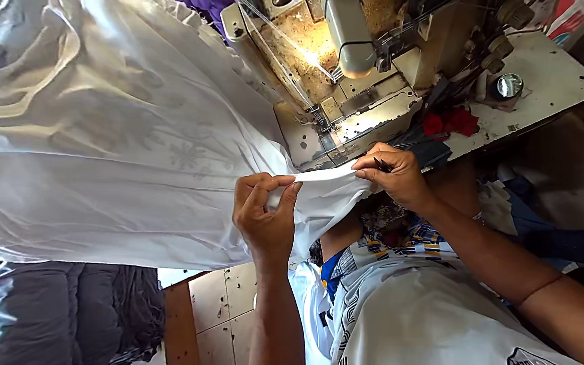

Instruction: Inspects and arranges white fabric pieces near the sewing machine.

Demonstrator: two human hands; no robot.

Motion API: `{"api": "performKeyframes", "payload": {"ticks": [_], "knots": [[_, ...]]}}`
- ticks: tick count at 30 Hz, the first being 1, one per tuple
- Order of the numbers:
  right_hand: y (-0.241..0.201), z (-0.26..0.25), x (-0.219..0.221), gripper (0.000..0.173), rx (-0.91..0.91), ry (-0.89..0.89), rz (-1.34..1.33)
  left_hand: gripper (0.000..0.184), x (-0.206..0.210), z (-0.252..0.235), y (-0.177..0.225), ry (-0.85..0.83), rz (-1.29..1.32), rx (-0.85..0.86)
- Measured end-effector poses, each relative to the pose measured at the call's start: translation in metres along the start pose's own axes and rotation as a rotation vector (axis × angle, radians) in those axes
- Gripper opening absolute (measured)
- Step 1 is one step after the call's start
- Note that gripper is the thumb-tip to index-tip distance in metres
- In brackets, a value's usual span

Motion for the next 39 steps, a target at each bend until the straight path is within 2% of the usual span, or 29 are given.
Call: {"api": "performKeyframes", "payload": {"ticks": [3,5,7,11,16,19,22,25,28,31,36,39], "knots": [[0.011,0.0,-0.001,0.008,0.069,-0.024,0.062,0.014,0.022,-0.02,-0.013,-0.164,0.282,-0.043],[0.019,-0.002,0.0,0.004,0.141,-0.081,0.083,0.013,0.042,-0.034,-0.017,-0.22,0.473,-0.136],[0.025,-0.006,0.002,0.007,0.221,-0.131,0.051,0.016,0.055,-0.049,-0.016,-0.218,0.348,-0.21],[0.034,-0.013,0.009,0.011,0.372,-0.149,-0.037,0.02,0.079,-0.091,-0.036,-0.219,-0.058,-0.142],[0.031,-0.013,0.014,0.007,0.406,-0.077,-0.126,0.028,0.091,-0.108,-0.039,-0.229,-0.211,-0.153],[0.029,-0.017,0.018,0.024,0.399,0.021,-0.206,0.035,0.099,-0.119,-0.049,-0.233,-0.27,-0.145],[0.032,-0.025,0.022,0.023,0.336,0.097,-0.203,0.05,0.108,-0.121,-0.058,-0.227,-0.388,-0.115],[0.032,-0.03,0.024,0.016,0.32,0.096,-0.194,0.048,0.111,-0.124,-0.058,-0.204,-0.37,-0.07],[0.029,-0.029,0.023,0.014,0.336,0.085,-0.191,0.059,0.11,-0.132,-0.055,-0.21,-0.228,-0.1],[0.031,-0.032,0.026,0.012,0.307,0.094,-0.172,0.063,0.114,-0.133,-0.055,-0.202,-0.208,-0.124],[0.027,-0.026,0.028,0.018,0.278,0.057,-0.083,0.051,0.101,-0.134,-0.039,-0.241,-0.183,-0.128],[0.024,-0.001,0.016,0.027,0.321,0.009,-0.032,0.046,0.07,-0.096,-0.035,-0.131,-0.122,-0.145]]}}
Point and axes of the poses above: each hand's wrist, its own z-axis away from the middle knuckle, its own x-axis out of the palm, y = z × x, the point moved 2 cm from there along -z, towards the middle knuckle, and after that the axes turned 7 degrees about -x, right-handed, at the moved point
